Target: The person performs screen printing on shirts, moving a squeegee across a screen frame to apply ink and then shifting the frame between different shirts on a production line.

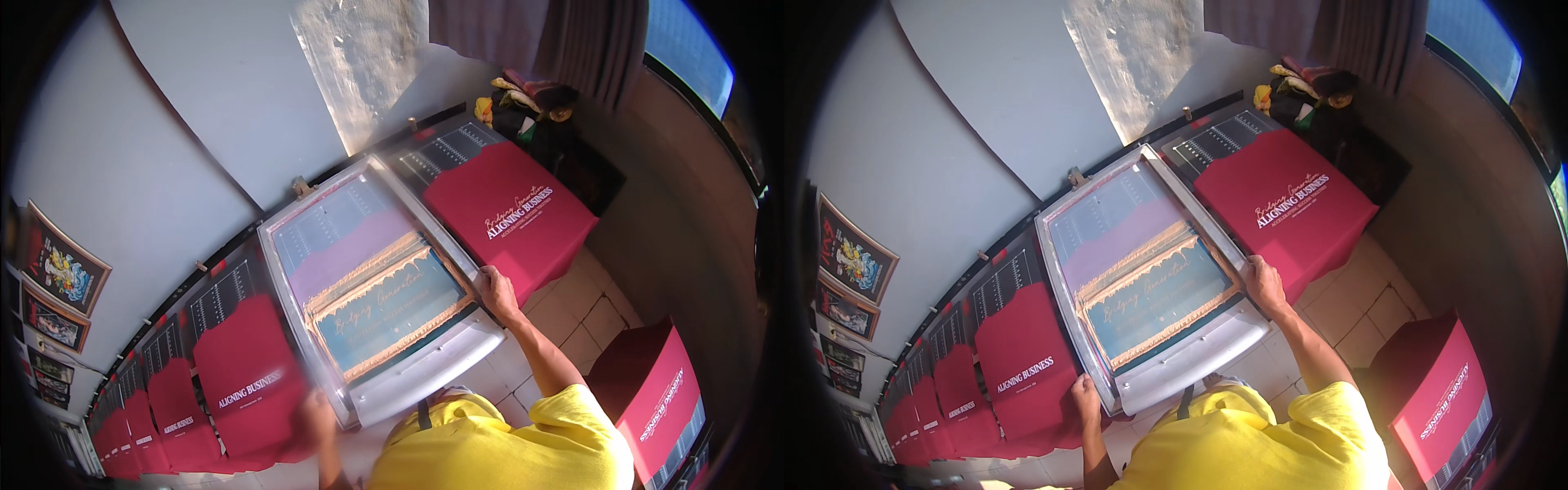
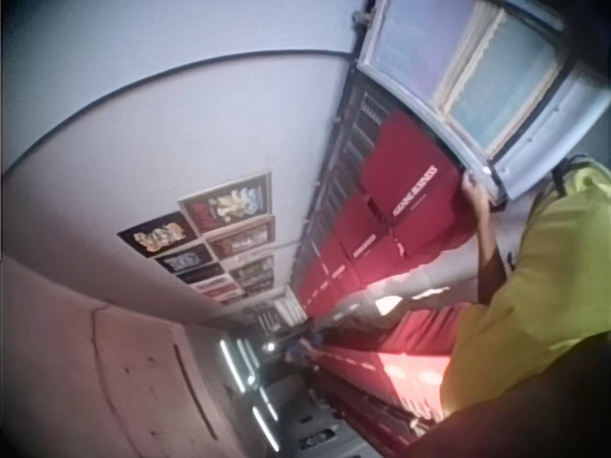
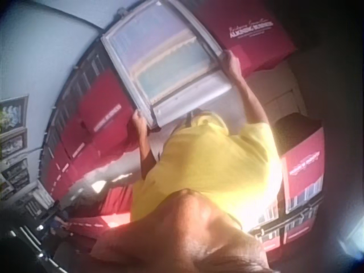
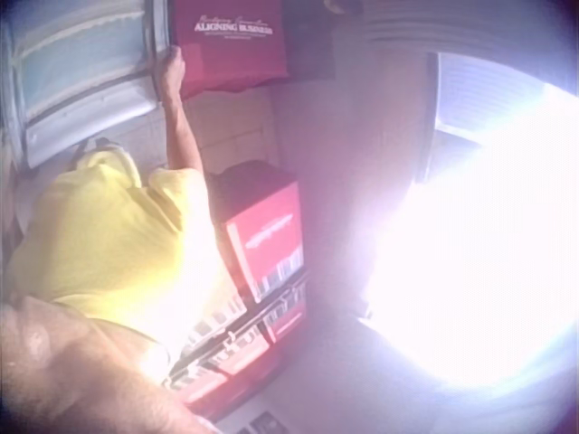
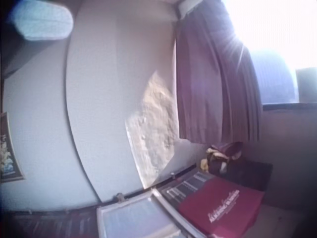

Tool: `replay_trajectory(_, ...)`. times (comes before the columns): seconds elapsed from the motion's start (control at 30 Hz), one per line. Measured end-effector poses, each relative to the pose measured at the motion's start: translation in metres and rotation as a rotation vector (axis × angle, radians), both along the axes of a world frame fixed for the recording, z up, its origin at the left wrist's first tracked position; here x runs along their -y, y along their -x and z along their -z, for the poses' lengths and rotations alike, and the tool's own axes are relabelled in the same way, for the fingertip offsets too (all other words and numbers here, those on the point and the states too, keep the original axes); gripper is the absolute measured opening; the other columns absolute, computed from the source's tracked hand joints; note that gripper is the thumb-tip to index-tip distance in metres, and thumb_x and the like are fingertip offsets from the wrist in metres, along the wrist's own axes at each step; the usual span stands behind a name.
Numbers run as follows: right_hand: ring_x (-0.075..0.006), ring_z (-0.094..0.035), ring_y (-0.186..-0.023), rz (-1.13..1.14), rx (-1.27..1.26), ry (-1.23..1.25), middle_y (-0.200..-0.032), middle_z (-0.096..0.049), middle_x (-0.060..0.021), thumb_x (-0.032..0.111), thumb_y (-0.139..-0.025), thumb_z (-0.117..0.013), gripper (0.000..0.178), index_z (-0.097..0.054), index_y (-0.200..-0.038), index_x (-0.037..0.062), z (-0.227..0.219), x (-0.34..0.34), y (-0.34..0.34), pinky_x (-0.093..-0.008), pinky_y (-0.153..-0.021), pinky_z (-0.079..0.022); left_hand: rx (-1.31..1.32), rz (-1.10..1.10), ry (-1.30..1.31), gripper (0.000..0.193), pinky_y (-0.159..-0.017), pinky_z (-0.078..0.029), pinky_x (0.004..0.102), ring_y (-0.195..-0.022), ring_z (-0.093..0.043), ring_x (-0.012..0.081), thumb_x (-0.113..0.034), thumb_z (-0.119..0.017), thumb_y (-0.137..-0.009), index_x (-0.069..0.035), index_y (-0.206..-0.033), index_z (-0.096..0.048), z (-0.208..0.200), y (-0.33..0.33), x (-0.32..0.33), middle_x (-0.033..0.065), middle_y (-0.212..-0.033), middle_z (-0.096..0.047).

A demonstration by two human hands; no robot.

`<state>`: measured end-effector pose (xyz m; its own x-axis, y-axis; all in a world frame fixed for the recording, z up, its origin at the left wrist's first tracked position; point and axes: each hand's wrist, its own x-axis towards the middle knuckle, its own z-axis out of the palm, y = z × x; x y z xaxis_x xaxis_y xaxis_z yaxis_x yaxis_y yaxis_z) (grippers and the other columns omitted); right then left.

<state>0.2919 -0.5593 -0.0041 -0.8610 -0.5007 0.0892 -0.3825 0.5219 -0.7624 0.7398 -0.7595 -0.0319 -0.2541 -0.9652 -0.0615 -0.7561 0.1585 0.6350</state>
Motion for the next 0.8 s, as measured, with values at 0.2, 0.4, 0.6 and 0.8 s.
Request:
replay_trajectory(0.2, -0.0412, -0.067, -0.099, 0.006, 0.083, -0.012, -0.101, -0.068, -0.0275, 0.013, -0.093, -0.052, 0.028, -0.065, -0.114, -0.0012, 0.005, -0.002, 0.008, -0.0455, -0.085, -0.052, -0.311, -0.074, -0.075, 0.027, -0.068, -0.044, 0.0298, -0.074, -0.052, 0.0113, -0.016, -0.048, -0.102, 0.006, -0.094, -0.061, -0.001, 0.007, -0.005, 0.0026, -0.082, -0.06)
replay_trajectory(0.4, -0.0206, -0.068, -0.09, -0.025, -0.023, 0.159, -0.095, -0.071, -0.0205, 0.006, -0.093, -0.055, 0.025, -0.065, -0.113, -0.0054, 0.035, -0.01, 0.01, -0.0325, -0.082, -0.052, -0.509, -0.165, -0.185, 0.029, -0.072, -0.045, 0.0269, -0.078, -0.053, 0.0094, -0.021, -0.052, -0.103, 0.006, -0.105, -0.063, -0.025, 0.0, -0.01, 0.0018, -0.085, -0.061)
replay_trajectory(0.6, -0.0231, -0.068, -0.091, -0.086, -0.022, 0.186, -0.098, -0.071, -0.0196, 0.01, -0.096, -0.056, 0.025, -0.066, -0.112, -0.0054, 0.032, -0.007, -0.026, -0.033, -0.083, -0.051, -0.457, -0.227, -0.045, 0.033, -0.078, -0.048, 0.0356, -0.084, -0.062, 0.022, -0.025, -0.056, -0.099, 0.007, -0.105, -0.064, -0.007, -0.043, -0.006, 0.0157, -0.094, -0.067)
replay_trajectory(0.8, -0.0243, -0.067, -0.093, -0.099, 0.123, 0.198, -0.099, -0.07, -0.02, 0.009, -0.095, -0.056, 0.025, -0.066, -0.111, -0.0073, 0.023, 0.046, -0.18, -0.0343, -0.084, -0.05, -0.363, -0.266, 0.052, 0.03, -0.078, -0.05, 0.0365, -0.086, -0.065, 0.0265, -0.021, -0.059, -0.096, 0.007, -0.104, -0.066, 0.008, -0.203, 0.037, 0.0182, -0.096, -0.068)
